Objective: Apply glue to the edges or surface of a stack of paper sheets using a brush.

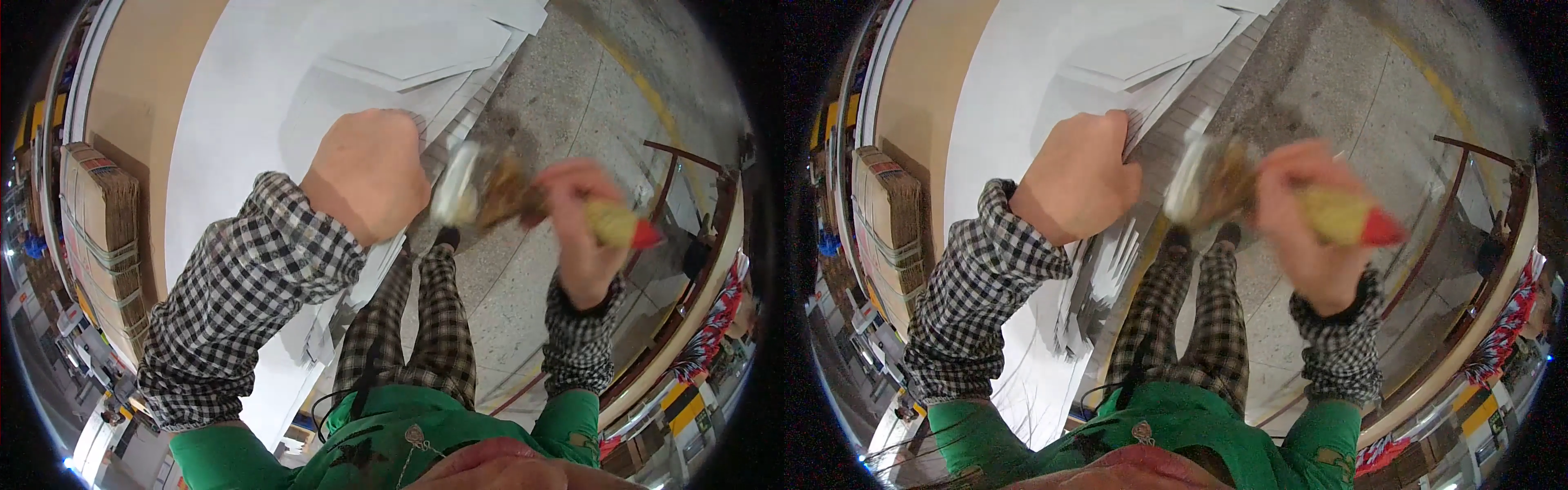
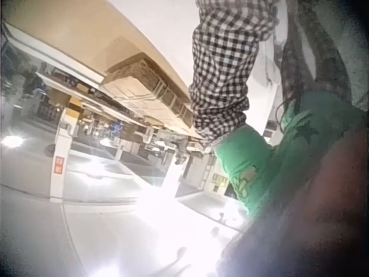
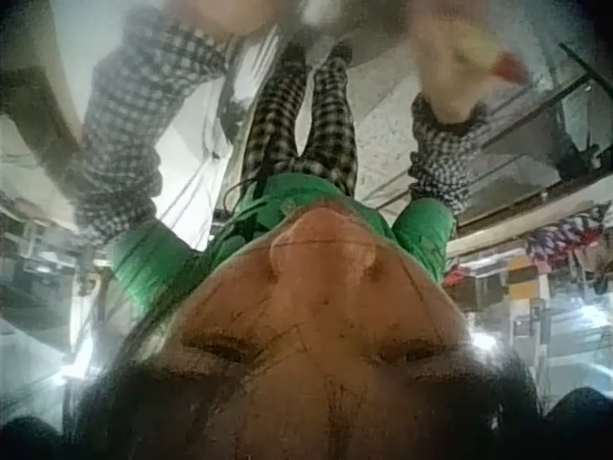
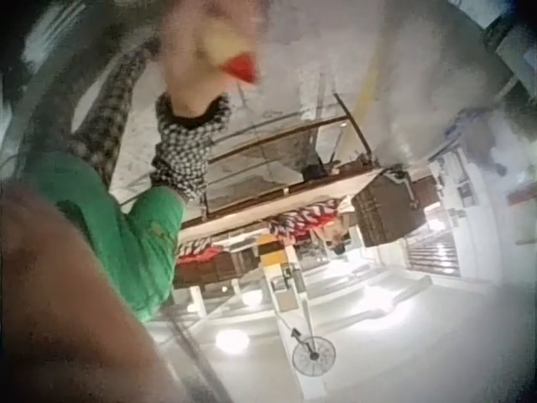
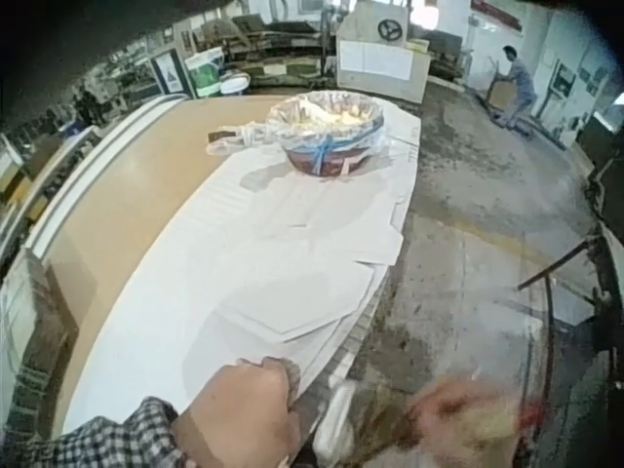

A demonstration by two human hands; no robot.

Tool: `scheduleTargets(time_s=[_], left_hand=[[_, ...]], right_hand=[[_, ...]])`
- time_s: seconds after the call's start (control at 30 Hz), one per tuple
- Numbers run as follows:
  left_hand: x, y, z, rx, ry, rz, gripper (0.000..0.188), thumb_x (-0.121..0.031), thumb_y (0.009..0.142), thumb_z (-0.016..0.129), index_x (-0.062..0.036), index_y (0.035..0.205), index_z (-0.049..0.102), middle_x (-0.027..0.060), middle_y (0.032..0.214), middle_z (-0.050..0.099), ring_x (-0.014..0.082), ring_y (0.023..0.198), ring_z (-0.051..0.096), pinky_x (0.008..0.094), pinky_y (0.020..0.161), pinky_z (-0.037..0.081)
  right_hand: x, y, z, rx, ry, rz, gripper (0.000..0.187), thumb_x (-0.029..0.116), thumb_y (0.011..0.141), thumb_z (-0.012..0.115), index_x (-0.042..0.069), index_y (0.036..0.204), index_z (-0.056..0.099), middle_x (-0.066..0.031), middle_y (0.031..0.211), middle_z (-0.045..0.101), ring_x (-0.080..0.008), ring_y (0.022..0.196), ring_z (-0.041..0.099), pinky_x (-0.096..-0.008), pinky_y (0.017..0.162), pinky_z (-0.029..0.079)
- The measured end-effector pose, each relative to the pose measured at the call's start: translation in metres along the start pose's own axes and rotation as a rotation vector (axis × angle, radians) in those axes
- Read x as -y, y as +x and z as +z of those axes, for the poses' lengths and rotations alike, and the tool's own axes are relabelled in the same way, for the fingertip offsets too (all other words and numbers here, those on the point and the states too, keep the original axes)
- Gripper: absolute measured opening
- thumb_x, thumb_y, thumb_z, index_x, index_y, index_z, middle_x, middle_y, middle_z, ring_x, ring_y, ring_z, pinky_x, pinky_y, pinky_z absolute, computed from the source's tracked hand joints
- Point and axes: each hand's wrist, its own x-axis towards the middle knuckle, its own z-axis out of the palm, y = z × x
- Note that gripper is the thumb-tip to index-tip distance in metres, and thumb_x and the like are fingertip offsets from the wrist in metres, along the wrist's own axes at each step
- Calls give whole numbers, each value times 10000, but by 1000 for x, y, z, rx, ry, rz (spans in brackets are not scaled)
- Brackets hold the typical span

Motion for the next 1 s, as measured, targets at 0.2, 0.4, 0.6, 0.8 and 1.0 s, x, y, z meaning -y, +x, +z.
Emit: scheduleTargets(time_s=[0.2,0.4,0.6,0.8,1.0], left_hand=[[0,-3,0,9,42,-21,208,-118,711,536,87,744,540,271,711,565,424,720,562,452,673,467],[0,-3,-2,66,70,-16,222,-129,717,524,89,749,549,274,735,570,417,745,565,449,697,466],[-1,-10,-3,73,73,-19,246,-146,719,528,93,757,568,287,773,572,410,779,570,441,728,462],[-6,-11,-1,160,71,-54,258,-147,724,531,102,771,577,280,779,577,409,770,572,440,725,466],[-5,-12,6,125,101,-13,266,-156,730,533,103,769,580,277,775,577,403,766,577,426,715,475]], right_hand=[[-14,-10,7,152,-53,-50,107,-23,744,587,-4,849,571,-94,848,564,-129,698,545,-240,585,451],[0,-7,18,46,-36,74,57,-27,713,596,0,756,570,-114,778,585,-158,686,557,-259,595,441],[3,-26,20,134,-94,-10,50,-20,728,596,-12,761,560,-102,788,578,-141,658,556,-244,565,434],[4,-37,15,-25,33,19,13,7,784,570,-2,791,564,-66,853,571,-105,651,546,-230,555,447],[8,-54,14,-55,85,247,69,45,841,513,-3,855,561,-75,865,564,-106,666,539,-234,555,481]])
